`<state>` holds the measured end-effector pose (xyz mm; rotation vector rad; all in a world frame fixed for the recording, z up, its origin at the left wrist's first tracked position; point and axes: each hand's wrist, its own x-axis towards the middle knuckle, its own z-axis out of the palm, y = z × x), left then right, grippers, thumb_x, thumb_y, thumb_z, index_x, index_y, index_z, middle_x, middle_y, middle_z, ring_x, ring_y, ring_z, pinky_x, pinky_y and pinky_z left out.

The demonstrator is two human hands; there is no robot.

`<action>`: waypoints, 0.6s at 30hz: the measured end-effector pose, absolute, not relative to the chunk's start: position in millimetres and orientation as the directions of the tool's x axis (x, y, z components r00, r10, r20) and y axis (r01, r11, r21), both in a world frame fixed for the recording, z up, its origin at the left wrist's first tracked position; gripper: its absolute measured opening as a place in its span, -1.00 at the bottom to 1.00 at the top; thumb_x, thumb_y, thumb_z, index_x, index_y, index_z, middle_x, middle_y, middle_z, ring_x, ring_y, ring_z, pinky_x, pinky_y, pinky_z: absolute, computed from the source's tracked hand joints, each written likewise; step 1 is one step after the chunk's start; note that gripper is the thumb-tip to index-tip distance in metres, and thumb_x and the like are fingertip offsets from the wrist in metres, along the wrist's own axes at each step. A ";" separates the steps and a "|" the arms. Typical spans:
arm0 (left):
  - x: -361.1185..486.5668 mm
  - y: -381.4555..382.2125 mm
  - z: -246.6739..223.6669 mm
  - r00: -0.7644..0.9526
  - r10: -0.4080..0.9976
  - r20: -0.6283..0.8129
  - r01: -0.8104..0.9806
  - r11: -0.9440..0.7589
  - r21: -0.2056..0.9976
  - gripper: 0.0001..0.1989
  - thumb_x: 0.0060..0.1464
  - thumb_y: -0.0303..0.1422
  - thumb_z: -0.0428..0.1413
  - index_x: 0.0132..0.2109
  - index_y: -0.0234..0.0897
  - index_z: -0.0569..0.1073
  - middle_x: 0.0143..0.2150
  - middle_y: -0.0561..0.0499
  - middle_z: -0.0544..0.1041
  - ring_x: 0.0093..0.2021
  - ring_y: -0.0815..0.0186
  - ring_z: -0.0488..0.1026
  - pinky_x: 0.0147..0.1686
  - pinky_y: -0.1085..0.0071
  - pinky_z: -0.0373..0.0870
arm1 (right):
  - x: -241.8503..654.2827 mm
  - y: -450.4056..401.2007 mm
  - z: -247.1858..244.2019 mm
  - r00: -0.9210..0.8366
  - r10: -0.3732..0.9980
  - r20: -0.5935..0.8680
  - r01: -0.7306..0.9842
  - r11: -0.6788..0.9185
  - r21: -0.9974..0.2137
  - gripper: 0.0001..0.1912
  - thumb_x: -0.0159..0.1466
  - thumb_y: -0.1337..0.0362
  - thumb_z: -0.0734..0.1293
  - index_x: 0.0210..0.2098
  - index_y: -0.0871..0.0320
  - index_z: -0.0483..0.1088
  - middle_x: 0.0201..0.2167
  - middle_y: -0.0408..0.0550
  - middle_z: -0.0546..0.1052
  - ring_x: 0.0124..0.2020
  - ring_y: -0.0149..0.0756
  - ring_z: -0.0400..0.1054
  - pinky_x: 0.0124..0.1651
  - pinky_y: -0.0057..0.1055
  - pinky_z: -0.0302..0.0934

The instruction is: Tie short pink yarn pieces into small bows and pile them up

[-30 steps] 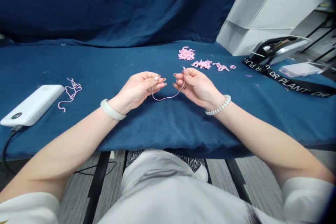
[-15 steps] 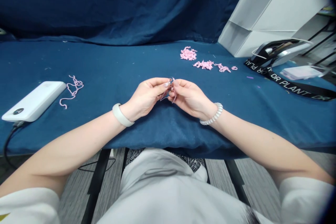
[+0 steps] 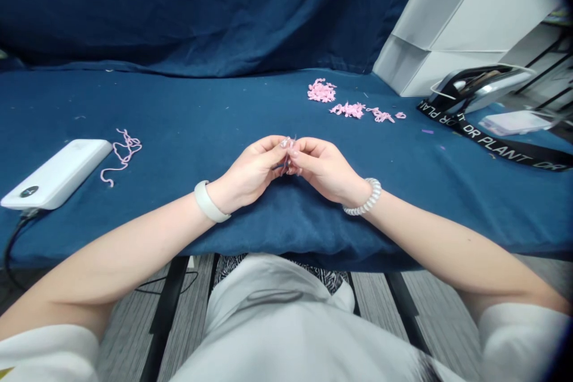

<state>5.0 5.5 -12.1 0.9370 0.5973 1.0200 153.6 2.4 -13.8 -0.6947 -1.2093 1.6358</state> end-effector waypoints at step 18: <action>7.1 2.1 -16.8 0.498 0.866 -0.037 -0.474 0.308 0.825 -0.84 -0.08 -0.34 0.31 -0.35 -0.32 0.54 -0.40 0.06 0.46 -0.38 0.46 0.35 -0.27 0.50 0.29 | 152.9 -0.3 -16.1 -0.365 0.930 0.049 -0.340 -0.084 -0.937 -0.61 0.01 0.12 0.51 -0.54 0.23 0.27 -0.57 -0.21 0.31 -0.52 -0.54 0.16 -0.38 -0.49 0.12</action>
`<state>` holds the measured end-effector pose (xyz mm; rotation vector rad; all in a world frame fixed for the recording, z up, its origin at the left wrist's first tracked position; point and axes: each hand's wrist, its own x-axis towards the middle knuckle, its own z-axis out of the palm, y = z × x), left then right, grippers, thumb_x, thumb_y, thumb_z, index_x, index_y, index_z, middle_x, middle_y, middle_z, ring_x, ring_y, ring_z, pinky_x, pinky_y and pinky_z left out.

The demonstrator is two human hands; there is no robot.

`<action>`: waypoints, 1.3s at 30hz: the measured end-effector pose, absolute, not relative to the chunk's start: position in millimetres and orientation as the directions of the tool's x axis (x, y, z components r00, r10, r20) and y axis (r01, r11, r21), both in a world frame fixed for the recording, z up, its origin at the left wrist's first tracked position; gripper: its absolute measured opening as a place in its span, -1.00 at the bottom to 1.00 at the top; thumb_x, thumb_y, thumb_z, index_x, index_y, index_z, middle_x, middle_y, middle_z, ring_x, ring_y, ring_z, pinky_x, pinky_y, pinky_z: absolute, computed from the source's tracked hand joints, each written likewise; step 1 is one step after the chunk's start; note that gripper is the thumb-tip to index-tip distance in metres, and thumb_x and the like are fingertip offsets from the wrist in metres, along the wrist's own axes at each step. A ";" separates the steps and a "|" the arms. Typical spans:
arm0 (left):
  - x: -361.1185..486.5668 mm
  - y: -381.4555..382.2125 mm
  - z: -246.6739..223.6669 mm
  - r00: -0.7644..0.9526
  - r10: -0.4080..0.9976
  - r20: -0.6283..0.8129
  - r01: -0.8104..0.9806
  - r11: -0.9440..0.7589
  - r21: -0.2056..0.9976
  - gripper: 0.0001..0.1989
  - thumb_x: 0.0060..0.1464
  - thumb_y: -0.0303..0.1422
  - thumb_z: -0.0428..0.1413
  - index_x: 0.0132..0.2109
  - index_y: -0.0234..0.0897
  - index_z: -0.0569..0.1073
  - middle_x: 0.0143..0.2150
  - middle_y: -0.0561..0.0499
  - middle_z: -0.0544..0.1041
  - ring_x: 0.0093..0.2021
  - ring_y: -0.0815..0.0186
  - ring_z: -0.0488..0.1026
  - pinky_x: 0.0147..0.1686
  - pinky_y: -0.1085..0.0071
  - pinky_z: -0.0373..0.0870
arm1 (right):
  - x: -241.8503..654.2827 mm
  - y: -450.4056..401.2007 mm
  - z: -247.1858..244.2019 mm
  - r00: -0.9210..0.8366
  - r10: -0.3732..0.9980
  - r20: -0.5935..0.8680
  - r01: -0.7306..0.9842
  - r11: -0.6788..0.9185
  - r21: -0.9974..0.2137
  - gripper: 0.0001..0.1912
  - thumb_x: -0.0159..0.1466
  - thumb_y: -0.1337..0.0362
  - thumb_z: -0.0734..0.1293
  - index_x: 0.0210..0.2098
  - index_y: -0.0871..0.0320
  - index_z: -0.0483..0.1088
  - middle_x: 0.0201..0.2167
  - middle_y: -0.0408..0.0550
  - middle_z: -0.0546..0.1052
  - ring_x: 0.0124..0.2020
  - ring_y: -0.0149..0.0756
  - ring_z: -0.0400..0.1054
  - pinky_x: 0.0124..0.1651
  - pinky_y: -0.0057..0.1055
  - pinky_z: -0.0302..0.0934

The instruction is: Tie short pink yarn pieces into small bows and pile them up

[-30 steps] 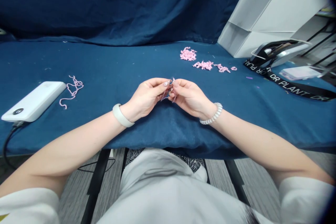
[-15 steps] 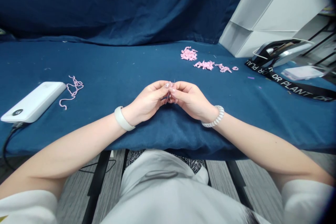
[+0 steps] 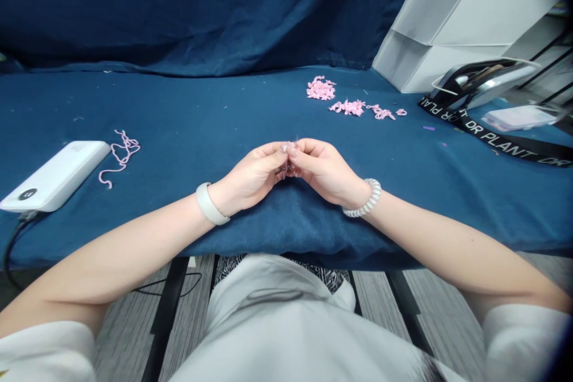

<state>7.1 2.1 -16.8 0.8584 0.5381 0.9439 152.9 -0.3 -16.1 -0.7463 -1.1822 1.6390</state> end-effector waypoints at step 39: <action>3.8 5.0 -17.4 0.479 0.875 -0.069 -0.364 0.269 0.892 -0.76 0.00 -0.24 0.25 -0.36 -0.36 0.46 -0.40 0.04 0.43 -0.42 0.45 0.37 -0.36 0.47 0.24 | 167.0 4.1 -11.3 -0.163 0.795 0.584 0.320 0.603 -0.731 -0.82 0.27 0.25 0.31 -0.43 0.18 0.41 -0.46 -0.10 0.45 -0.41 -0.41 0.31 -0.30 -0.41 0.19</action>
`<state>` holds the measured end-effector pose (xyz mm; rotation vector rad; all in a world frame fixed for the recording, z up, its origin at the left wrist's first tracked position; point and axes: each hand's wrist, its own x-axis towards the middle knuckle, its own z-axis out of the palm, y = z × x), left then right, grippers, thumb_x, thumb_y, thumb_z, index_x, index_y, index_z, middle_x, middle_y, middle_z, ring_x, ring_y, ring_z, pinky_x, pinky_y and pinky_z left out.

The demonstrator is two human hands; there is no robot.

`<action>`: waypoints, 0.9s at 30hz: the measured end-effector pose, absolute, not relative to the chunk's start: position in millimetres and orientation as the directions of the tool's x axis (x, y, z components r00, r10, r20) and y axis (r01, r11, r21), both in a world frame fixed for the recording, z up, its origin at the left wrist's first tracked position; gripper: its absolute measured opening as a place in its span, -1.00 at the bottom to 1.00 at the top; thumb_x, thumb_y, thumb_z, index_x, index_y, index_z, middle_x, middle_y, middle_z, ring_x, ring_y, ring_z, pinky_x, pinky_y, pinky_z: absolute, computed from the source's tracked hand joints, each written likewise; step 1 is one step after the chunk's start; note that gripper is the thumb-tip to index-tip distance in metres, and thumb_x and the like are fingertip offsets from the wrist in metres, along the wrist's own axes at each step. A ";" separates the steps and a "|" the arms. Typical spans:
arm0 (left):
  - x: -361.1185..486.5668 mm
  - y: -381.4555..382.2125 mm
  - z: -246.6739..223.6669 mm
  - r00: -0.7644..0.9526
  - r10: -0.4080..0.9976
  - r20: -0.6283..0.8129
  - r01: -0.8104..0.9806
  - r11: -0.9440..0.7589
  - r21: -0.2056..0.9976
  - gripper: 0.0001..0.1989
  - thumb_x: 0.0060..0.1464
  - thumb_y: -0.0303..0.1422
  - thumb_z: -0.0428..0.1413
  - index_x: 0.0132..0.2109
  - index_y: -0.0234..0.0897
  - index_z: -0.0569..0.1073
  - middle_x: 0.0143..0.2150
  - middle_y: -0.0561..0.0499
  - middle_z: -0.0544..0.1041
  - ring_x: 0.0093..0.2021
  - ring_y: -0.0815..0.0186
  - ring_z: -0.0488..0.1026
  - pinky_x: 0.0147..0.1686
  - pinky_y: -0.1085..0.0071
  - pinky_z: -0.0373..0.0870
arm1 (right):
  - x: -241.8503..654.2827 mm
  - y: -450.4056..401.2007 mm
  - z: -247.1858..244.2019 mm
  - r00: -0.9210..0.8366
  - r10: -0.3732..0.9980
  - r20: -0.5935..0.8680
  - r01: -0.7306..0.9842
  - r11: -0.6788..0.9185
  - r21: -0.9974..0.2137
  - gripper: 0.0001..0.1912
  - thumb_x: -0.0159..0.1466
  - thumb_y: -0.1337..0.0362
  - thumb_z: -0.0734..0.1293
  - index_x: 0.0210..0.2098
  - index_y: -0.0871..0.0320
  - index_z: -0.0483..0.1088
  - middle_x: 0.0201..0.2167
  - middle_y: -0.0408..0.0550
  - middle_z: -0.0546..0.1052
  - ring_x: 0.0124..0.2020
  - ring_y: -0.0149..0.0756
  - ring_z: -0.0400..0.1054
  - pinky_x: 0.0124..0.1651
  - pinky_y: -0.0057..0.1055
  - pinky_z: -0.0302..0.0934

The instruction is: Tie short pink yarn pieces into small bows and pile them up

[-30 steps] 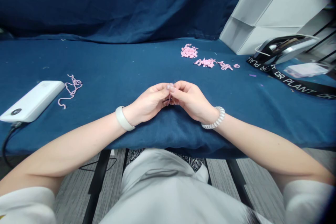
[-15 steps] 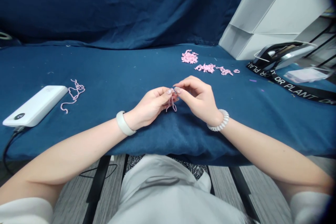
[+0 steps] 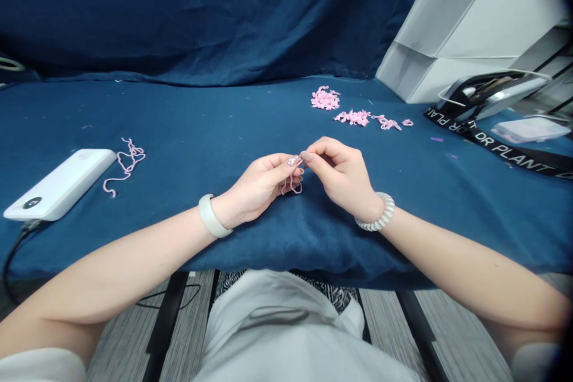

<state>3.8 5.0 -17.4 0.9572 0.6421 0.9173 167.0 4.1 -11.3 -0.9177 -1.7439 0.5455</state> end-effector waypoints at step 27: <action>3.7 6.9 -20.9 0.483 0.871 -0.091 -0.349 0.287 0.892 -0.75 -0.02 -0.28 0.27 -0.43 -0.41 0.44 -0.47 0.05 0.40 -0.43 0.47 0.33 -0.34 0.49 0.24 | 166.3 7.1 -13.9 -0.194 0.805 0.560 0.163 0.590 -0.791 -0.93 0.14 0.34 0.42 -0.36 0.12 0.59 -0.45 -0.10 0.47 -0.37 -0.46 0.35 -0.29 -0.46 0.28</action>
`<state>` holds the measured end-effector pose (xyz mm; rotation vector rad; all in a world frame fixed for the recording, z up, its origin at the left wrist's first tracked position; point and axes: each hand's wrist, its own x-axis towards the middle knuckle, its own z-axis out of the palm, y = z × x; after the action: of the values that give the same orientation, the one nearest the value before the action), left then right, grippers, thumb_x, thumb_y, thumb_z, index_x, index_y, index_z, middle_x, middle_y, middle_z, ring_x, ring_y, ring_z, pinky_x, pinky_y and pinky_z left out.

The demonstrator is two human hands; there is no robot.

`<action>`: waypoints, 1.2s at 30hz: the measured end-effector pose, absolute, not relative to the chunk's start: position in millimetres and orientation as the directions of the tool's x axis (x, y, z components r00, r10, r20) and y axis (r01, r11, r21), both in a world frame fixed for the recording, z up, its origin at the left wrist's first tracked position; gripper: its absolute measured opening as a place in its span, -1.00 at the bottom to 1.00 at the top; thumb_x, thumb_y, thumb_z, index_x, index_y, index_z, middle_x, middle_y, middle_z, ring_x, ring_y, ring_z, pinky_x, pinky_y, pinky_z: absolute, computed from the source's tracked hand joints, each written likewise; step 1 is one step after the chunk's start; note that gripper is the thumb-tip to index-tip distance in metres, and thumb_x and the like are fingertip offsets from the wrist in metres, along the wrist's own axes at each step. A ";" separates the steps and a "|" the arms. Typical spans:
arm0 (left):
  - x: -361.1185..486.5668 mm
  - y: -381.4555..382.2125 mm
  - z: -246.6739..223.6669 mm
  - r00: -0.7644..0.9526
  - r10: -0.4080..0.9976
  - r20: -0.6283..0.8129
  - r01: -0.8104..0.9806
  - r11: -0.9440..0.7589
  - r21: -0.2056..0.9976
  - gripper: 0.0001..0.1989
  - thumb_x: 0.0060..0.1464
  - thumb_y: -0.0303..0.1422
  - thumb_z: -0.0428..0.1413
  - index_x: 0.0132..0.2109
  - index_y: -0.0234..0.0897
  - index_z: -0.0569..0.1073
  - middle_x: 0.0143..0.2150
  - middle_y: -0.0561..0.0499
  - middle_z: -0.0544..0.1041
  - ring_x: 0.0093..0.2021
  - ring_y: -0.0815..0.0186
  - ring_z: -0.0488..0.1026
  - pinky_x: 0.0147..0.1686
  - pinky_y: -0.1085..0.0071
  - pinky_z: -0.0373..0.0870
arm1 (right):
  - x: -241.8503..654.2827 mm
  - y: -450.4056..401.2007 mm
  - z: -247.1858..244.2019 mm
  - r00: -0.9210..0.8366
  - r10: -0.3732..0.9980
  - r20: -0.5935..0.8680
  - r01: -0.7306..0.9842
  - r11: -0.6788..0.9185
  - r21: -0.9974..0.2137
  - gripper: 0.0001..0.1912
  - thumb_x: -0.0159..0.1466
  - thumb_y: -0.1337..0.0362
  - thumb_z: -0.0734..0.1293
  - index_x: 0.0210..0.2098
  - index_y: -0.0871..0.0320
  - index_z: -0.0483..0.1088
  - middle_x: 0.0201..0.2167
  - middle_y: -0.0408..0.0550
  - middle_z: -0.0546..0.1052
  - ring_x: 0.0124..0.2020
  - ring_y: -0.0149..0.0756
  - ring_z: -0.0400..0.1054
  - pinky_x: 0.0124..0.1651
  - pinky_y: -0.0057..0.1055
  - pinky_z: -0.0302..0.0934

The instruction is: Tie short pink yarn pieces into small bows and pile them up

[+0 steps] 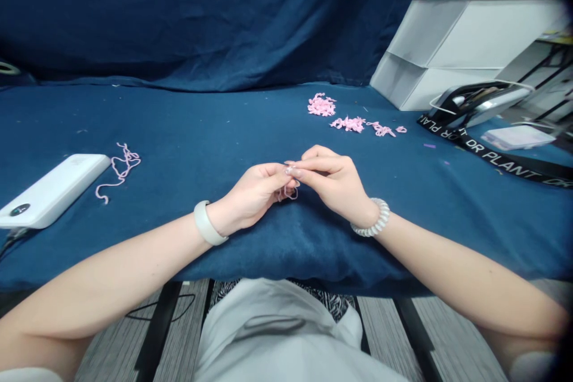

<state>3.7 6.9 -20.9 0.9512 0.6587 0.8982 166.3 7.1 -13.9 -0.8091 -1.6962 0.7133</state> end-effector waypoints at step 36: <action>-3.0 14.3 -15.9 0.414 0.909 0.044 0.161 -0.120 0.980 -0.74 0.21 -0.33 0.00 -0.04 -0.41 0.40 -0.38 0.02 0.54 -0.34 0.44 0.49 -0.17 0.46 0.41 | 185.2 22.0 7.7 -0.104 0.990 0.093 -0.649 0.004 -0.760 -0.82 0.21 0.30 0.37 -0.47 0.20 0.30 -0.54 -0.18 0.45 -0.36 -0.39 0.44 -0.06 -0.31 0.37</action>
<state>-3.0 14.3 -15.9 1.5742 0.9736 0.8553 185.2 22.0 7.7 -0.5746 -0.7833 1.5171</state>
